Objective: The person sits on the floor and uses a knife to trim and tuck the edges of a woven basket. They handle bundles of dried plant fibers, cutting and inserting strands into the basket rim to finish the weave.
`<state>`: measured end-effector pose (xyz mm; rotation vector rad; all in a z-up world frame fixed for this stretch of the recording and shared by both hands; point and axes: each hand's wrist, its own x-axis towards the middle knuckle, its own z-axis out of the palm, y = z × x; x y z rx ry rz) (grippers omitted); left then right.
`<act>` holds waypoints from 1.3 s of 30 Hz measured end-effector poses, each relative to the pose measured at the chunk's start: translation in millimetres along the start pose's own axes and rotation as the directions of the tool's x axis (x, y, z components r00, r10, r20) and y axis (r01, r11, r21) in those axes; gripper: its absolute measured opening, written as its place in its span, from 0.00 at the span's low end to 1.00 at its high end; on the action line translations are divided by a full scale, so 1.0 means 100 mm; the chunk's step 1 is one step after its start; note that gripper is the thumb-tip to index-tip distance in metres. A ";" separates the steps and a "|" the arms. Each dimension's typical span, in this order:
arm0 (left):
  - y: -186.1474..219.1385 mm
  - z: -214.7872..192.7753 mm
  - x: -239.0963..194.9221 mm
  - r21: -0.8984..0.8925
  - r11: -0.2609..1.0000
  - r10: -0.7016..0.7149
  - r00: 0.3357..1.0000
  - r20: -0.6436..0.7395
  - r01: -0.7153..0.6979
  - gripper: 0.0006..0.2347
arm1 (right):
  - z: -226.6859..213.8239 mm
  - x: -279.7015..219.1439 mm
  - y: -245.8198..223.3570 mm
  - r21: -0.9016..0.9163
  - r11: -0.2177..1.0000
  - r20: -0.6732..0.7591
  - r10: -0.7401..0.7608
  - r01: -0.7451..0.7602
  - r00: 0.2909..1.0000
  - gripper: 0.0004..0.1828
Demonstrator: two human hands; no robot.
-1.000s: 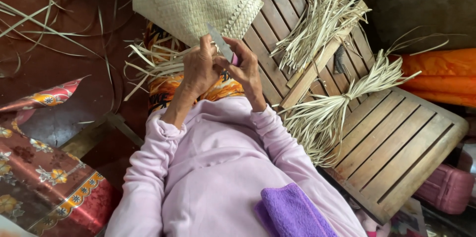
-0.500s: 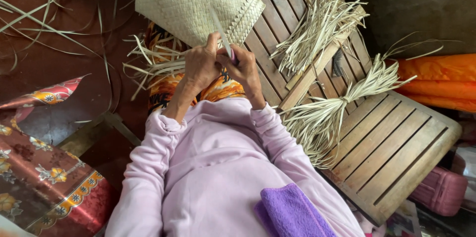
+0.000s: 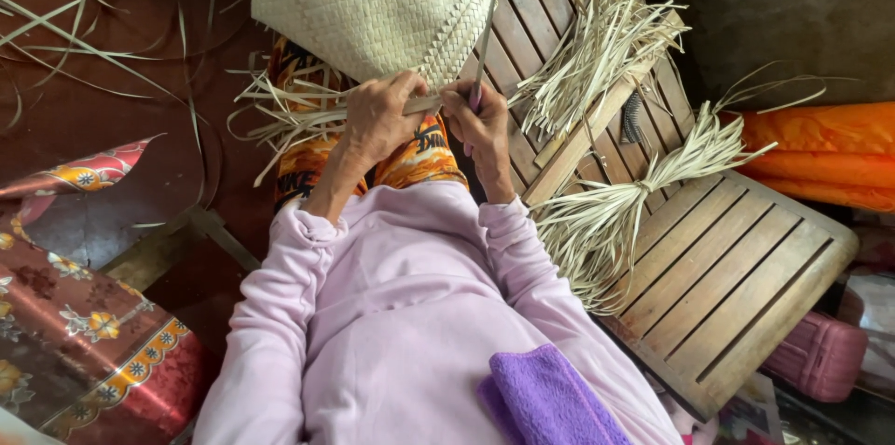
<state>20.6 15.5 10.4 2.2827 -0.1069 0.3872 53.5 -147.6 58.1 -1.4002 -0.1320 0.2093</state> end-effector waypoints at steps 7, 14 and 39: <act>-0.23 0.22 -0.08 0.116 0.992 0.053 0.998 0.015 -0.054 0.09 | 0.01 0.02 0.07 0.030 0.999 0.082 -0.026 0.024 0.996 0.11; -0.21 0.22 -0.09 0.165 0.983 0.088 0.996 -0.011 -0.085 0.07 | -0.02 0.03 0.15 0.045 0.999 0.087 0.024 -0.028 0.996 0.07; -0.07 0.17 0.30 0.131 0.989 -0.055 0.988 -0.142 0.074 0.20 | -0.05 0.13 0.11 0.173 0.976 -0.017 0.134 -0.130 0.991 0.06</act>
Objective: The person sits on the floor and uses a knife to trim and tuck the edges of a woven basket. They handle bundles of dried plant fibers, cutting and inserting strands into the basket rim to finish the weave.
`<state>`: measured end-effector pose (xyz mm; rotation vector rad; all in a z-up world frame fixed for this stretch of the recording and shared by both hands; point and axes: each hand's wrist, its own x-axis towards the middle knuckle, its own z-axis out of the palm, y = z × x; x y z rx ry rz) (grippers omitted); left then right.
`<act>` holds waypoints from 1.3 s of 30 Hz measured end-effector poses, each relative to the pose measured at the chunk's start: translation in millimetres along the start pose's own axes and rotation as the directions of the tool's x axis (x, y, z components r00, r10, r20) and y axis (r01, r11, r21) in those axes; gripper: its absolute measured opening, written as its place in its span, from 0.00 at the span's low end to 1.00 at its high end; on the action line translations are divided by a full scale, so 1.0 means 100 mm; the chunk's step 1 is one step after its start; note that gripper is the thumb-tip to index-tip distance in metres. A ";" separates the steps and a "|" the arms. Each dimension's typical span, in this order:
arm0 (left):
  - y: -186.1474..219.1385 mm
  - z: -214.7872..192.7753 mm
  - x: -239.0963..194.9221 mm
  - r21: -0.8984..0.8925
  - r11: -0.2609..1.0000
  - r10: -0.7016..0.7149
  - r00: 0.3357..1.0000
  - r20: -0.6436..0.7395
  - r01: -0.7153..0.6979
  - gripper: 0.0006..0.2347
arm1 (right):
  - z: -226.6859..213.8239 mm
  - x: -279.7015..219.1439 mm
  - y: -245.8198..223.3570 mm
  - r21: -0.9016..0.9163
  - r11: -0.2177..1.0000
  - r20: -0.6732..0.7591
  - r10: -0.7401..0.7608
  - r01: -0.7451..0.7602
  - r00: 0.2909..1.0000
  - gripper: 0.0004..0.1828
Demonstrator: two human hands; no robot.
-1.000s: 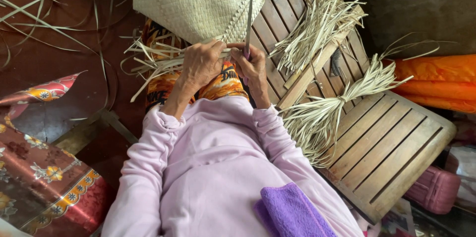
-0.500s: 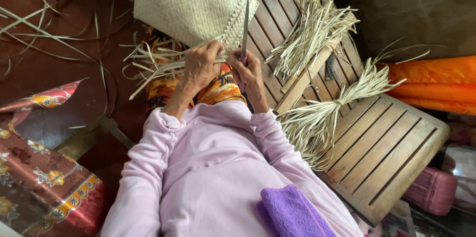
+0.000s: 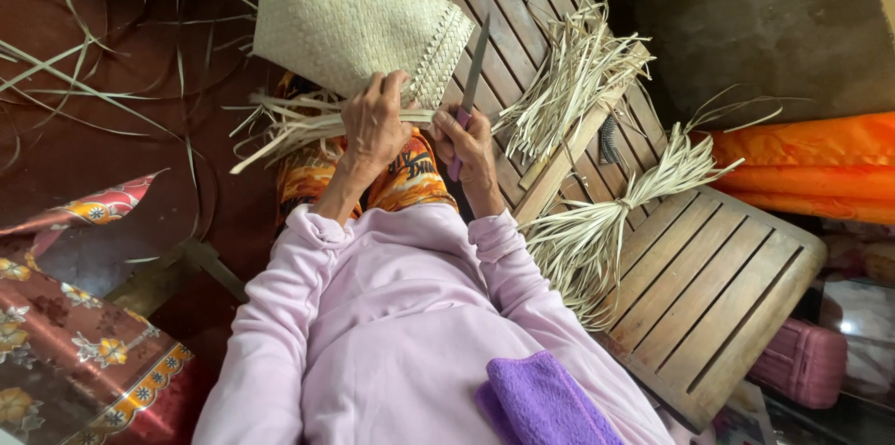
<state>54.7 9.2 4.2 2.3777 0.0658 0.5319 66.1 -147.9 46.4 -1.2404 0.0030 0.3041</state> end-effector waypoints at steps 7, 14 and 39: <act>-0.04 0.02 0.14 0.174 0.983 0.076 0.995 -0.066 -0.064 0.18 | -0.61 0.15 -0.38 -0.003 1.000 -0.105 -0.007 0.007 0.994 0.04; 0.06 -0.03 0.24 0.208 0.977 0.046 0.999 0.029 -0.051 0.19 | -1.13 0.23 -1.30 -0.135 0.979 -0.241 -0.184 0.155 0.953 0.12; 0.04 0.05 0.16 0.201 0.980 -0.016 0.997 0.072 0.001 0.22 | -1.98 0.87 -1.33 -0.887 0.447 -0.426 -0.889 0.117 0.168 0.14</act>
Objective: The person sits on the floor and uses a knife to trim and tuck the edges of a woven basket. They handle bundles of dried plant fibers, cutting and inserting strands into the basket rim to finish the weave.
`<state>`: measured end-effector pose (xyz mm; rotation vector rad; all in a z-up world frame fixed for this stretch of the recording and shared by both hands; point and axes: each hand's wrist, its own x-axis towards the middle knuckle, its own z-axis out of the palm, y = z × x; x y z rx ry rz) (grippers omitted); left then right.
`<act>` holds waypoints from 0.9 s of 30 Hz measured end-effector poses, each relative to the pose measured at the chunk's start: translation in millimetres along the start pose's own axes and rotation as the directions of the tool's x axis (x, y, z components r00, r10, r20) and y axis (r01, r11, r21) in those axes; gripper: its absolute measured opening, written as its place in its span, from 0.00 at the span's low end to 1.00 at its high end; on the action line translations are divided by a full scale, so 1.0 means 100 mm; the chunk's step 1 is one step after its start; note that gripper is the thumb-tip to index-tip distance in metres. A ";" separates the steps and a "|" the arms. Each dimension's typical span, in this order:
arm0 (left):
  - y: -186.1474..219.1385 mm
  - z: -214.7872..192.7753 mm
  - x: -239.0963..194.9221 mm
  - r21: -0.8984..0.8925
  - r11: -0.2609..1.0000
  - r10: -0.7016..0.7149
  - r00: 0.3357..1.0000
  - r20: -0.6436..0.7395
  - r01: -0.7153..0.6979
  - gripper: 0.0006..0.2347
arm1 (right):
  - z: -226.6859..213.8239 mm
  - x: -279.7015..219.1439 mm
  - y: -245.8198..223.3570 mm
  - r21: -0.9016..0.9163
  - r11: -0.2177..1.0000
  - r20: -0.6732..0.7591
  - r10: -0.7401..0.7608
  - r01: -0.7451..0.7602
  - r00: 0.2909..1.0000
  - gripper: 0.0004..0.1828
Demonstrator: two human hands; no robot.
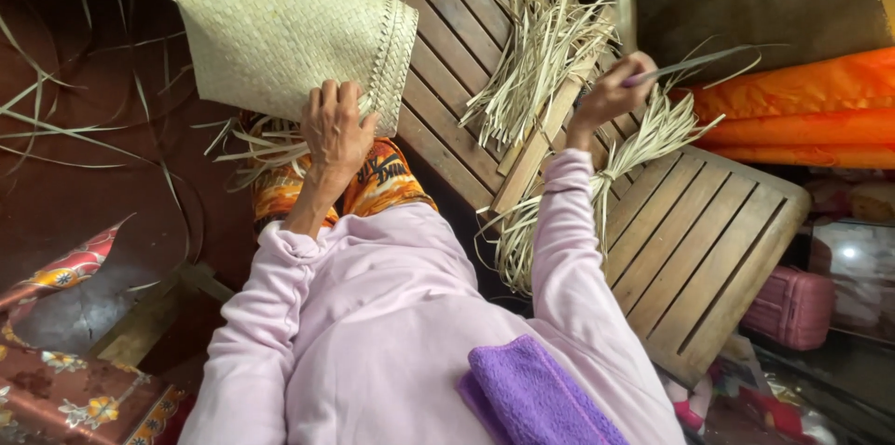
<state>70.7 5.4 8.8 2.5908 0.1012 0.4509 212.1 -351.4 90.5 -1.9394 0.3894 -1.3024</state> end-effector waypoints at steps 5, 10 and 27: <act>-0.03 -0.05 -0.04 -0.023 0.999 0.047 0.999 -0.002 -0.047 0.23 | -0.30 -0.94 1.27 -0.234 0.961 0.101 0.178 -0.151 0.979 0.08; 0.03 -0.11 -0.03 -0.022 0.998 0.062 0.998 -0.005 -0.062 0.24 | -0.58 -1.36 1.14 -0.241 0.956 0.213 0.220 -0.167 0.952 0.06; 0.01 -0.14 -0.11 -0.057 0.997 0.048 0.998 -0.048 -0.050 0.24 | -1.03 -1.78 0.96 -0.419 0.908 0.265 0.148 -0.024 0.953 0.15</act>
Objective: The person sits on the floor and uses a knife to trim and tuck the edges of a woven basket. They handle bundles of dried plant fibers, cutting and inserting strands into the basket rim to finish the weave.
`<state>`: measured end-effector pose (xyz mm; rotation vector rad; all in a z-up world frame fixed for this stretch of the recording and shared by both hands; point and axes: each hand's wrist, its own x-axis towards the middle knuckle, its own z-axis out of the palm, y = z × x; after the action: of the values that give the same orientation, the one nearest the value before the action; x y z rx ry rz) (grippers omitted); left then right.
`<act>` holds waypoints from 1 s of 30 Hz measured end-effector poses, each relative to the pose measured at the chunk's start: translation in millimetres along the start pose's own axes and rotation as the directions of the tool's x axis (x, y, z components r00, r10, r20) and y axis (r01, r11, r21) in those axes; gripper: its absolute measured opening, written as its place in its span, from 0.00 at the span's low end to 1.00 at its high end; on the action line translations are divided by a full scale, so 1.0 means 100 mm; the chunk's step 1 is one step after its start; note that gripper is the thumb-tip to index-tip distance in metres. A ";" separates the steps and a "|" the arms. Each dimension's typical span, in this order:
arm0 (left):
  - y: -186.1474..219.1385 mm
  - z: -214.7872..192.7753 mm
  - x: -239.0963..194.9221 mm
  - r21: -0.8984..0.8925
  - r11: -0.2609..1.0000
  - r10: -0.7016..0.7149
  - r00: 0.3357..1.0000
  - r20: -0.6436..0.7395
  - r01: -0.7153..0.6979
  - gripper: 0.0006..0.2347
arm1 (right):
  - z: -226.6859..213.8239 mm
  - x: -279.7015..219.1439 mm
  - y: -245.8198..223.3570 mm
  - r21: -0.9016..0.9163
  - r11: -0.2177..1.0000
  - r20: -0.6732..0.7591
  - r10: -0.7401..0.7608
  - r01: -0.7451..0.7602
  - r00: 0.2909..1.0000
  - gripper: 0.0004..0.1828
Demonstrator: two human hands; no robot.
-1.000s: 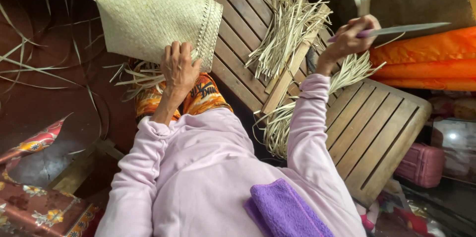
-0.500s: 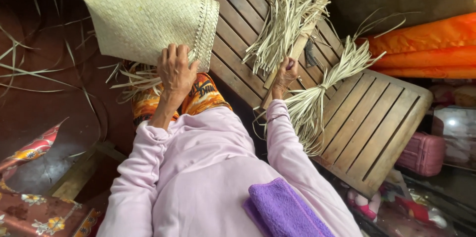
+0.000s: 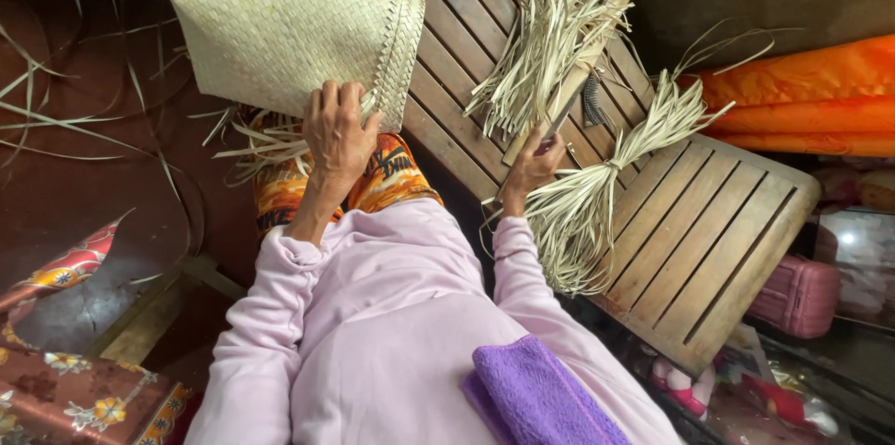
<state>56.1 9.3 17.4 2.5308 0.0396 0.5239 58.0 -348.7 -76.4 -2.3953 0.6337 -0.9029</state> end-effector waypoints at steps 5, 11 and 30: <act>0.05 -0.01 -0.02 0.014 1.000 -0.020 1.000 0.014 0.020 0.27 | 0.20 -0.57 -0.34 0.114 0.993 0.338 -0.065 0.027 0.939 0.12; 0.10 -0.19 -0.01 0.032 0.999 -0.030 0.998 0.051 0.029 0.32 | 0.87 -0.87 -0.41 0.254 0.967 0.536 -0.156 0.018 0.830 0.18; -0.33 0.49 0.44 -0.153 0.988 0.005 0.992 0.128 0.015 0.20 | 0.82 -0.75 -0.79 -0.140 0.937 0.668 -0.150 0.320 0.729 0.27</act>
<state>117.6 18.2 -22.6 2.4066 -0.0409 0.3478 83.7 -221.5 -118.2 -2.8167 0.1631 -0.0139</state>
